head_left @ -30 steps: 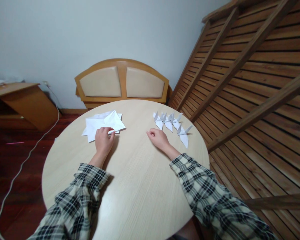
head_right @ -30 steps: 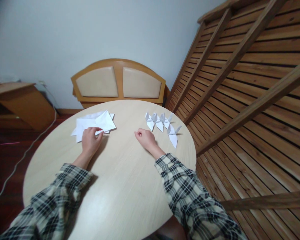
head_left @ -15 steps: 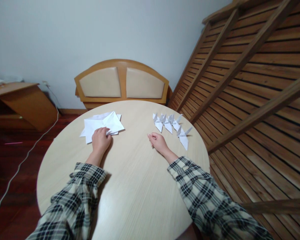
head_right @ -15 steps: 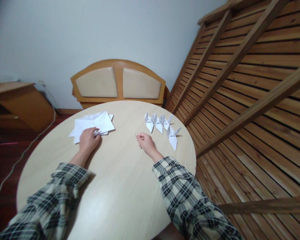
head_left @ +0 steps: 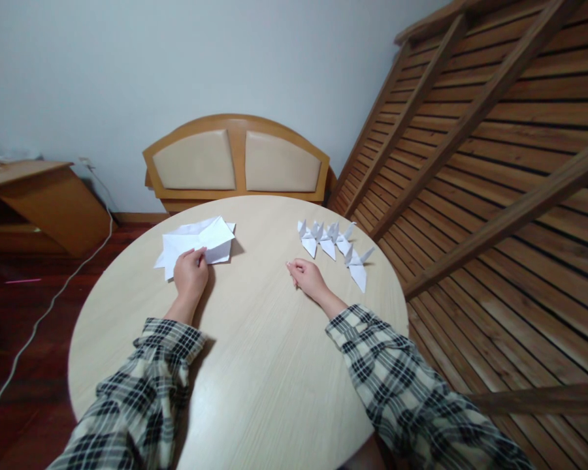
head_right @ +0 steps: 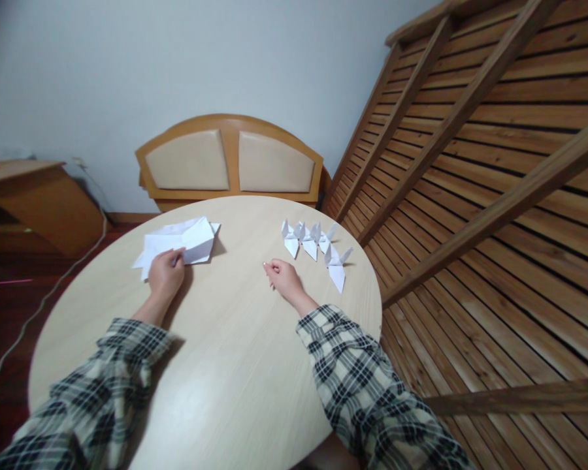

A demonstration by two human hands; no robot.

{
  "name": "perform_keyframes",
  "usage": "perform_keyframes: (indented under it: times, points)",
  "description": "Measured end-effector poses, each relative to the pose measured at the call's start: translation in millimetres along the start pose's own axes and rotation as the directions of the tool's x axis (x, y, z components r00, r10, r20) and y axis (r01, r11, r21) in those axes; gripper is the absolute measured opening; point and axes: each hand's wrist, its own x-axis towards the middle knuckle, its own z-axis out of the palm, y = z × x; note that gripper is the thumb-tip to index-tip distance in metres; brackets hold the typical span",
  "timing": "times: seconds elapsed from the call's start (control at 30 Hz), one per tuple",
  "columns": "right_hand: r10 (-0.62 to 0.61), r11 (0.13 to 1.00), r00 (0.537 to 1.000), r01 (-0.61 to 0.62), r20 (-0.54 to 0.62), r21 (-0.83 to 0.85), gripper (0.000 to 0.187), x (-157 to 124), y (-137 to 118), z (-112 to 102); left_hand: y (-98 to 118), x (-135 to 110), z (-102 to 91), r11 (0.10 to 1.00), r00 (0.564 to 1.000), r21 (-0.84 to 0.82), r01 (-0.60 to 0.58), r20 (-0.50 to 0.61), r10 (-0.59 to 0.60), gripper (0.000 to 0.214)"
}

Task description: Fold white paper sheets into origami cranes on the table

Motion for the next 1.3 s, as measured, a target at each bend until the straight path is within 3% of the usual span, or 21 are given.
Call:
perform_keyframes:
  times: [0.17, 0.4, 0.57, 0.93, 1.3]
  points:
    - [-0.009, 1.000, 1.000, 0.009, 0.011, 0.010, 0.041, 0.1, 1.2, -0.3, 12.3, -3.7, -8.8, 0.997, 0.995, -0.081, -0.019, -0.097, 0.011, 0.036]
    - [-0.028, 1.000, 0.999, 0.028, 0.030, 0.007, 0.041, -0.7, 1.4, -1.0, 35.8, -17.0, -12.1, 0.966, 0.979, -0.185, -0.181, -0.129, 0.158, 0.030]
    - [-0.023, 0.999, 0.998, 0.022, 0.055, 0.027, 0.040, -1.3, 0.8, -1.3, 54.8, -31.4, -5.3, 0.921, 0.966, -0.298, -0.252, -0.023, 0.257, 0.028]
    - [0.009, 0.999, 0.989, -0.014, 0.146, 0.038, 0.040, -2.7, -1.7, -1.3, 89.6, -66.5, 11.6, 0.884, 0.925, -0.431, -0.180, 0.230, 0.301, 0.025]
    - [-0.051, 0.977, 0.986, 0.083, 0.161, -0.199, 0.055, -3.4, -9.8, -2.9, 103.5, -86.9, 20.4, 0.848, 0.867, -0.513, -0.136, 0.353, 0.352, 0.017]
